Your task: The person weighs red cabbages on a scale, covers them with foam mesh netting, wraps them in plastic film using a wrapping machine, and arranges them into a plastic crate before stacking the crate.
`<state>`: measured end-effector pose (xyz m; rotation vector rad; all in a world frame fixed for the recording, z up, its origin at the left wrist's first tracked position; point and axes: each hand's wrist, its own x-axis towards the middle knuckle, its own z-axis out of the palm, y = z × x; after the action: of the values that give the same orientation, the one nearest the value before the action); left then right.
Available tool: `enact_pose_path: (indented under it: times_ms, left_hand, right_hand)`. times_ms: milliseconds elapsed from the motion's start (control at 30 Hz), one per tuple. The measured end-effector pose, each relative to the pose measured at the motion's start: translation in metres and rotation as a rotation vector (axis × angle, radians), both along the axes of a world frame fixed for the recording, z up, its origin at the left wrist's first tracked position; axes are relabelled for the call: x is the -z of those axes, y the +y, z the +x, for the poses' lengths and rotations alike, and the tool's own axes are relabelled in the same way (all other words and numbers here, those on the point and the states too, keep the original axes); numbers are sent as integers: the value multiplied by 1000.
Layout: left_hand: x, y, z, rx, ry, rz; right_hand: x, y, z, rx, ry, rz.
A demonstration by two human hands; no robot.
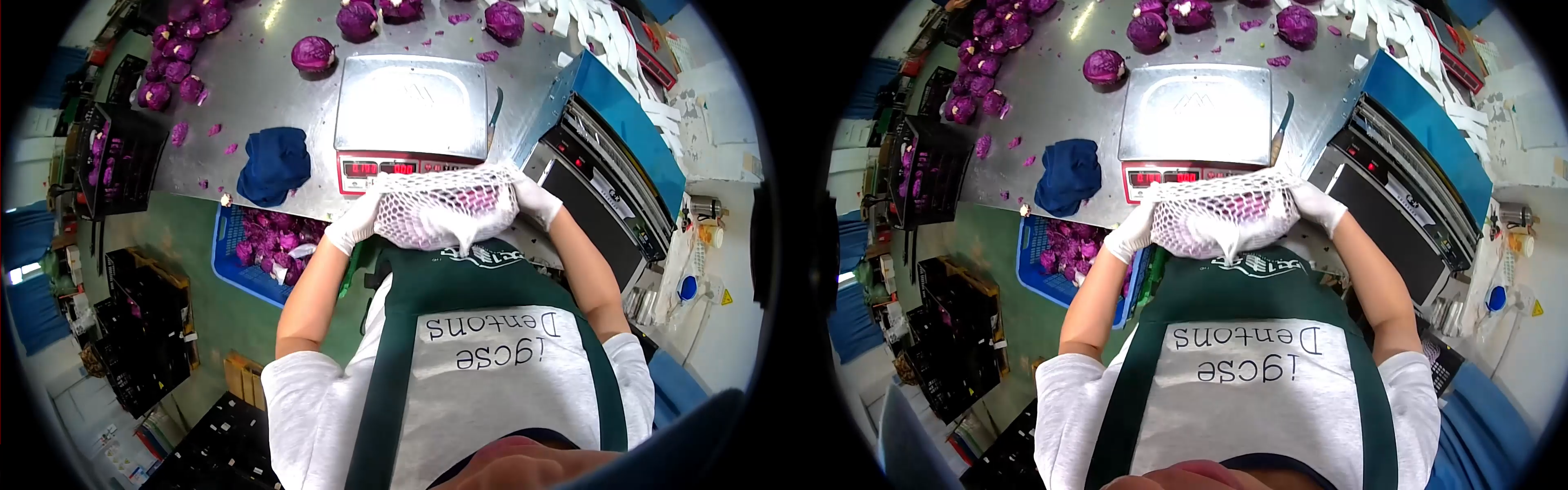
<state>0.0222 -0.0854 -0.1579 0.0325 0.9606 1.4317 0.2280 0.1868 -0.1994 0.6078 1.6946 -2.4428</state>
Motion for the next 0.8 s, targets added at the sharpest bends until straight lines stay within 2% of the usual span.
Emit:
enact_pose_path:
  times_ms: [33, 100, 133, 200, 233, 267, 300, 333, 400, 433, 467, 500, 533, 600, 633, 667, 700, 733, 767, 800]
  left_hand:
    - [1, -6, 8, 24, 57, 60]
    - [4, -8, 7, 84, 3, 176]
    - [6, -4, 7, 106, -32, 227]
    - [18, 3, 12, 16, -237, 237]
    - [22, 4, 14, -27, -367, 284]
    - [21, 6, 18, -70, -497, 329]
    - [30, 10, 26, -177, -443, 160]
    - [37, 8, 33, -194, -416, 281]
    - [27, 10, 42, -214, -518, 309]
    - [34, 12, 42, -204, -511, 345]
    - [49, 12, 47, -238, -108, 330]
    - [64, 12, 47, -184, -12, 324]
    - [78, 11, 44, -186, 4, 333]
    - [79, 16, 32, -269, -275, 417]
    - [74, 18, 25, -307, -410, 477]
    - [25, 26, 24, -375, -148, 411]
    - [18, 28, 20, -511, -651, 560]
    - [35, 34, 9, -453, -692, 697]
    - [66, 43, -5, -393, -733, 833]
    - [47, 47, -7, -466, -864, 679]
  right_hand:
    - [-2, -4, 10, -27, -4, -93]
    - [-32, -11, 19, -42, -54, -291]
    - [-28, -13, 23, 55, -47, -323]
    - [-31, -16, 25, 23, 49, -468]
    - [-29, -24, 21, 27, 191, -813]
    - [-12, -28, 26, 89, 289, -731]
    - [-17, -37, 25, 198, 195, -826]
    - [-23, -49, 26, 307, 96, -921]
    - [-31, -56, 27, 274, 211, -1067]
    - [-23, -56, 27, 285, 238, -1042]
    - [-15, -55, 26, 297, 267, -1015]
    - [-24, -56, 19, 222, 320, -1069]
    - [-23, -60, 16, 284, 306, -672]
    - [-60, -59, -8, 27, 524, 861]
    - [-65, -63, -18, 95, 484, 751]
    - [-60, -59, -25, 23, 372, 996]
    - [-53, -53, -36, 17, 403, 1306]
    - [-47, -50, -45, 11, 428, 1616]
    - [-68, -50, -53, -165, 240, 1466]
    - [-25, -39, -64, -128, 201, 815]
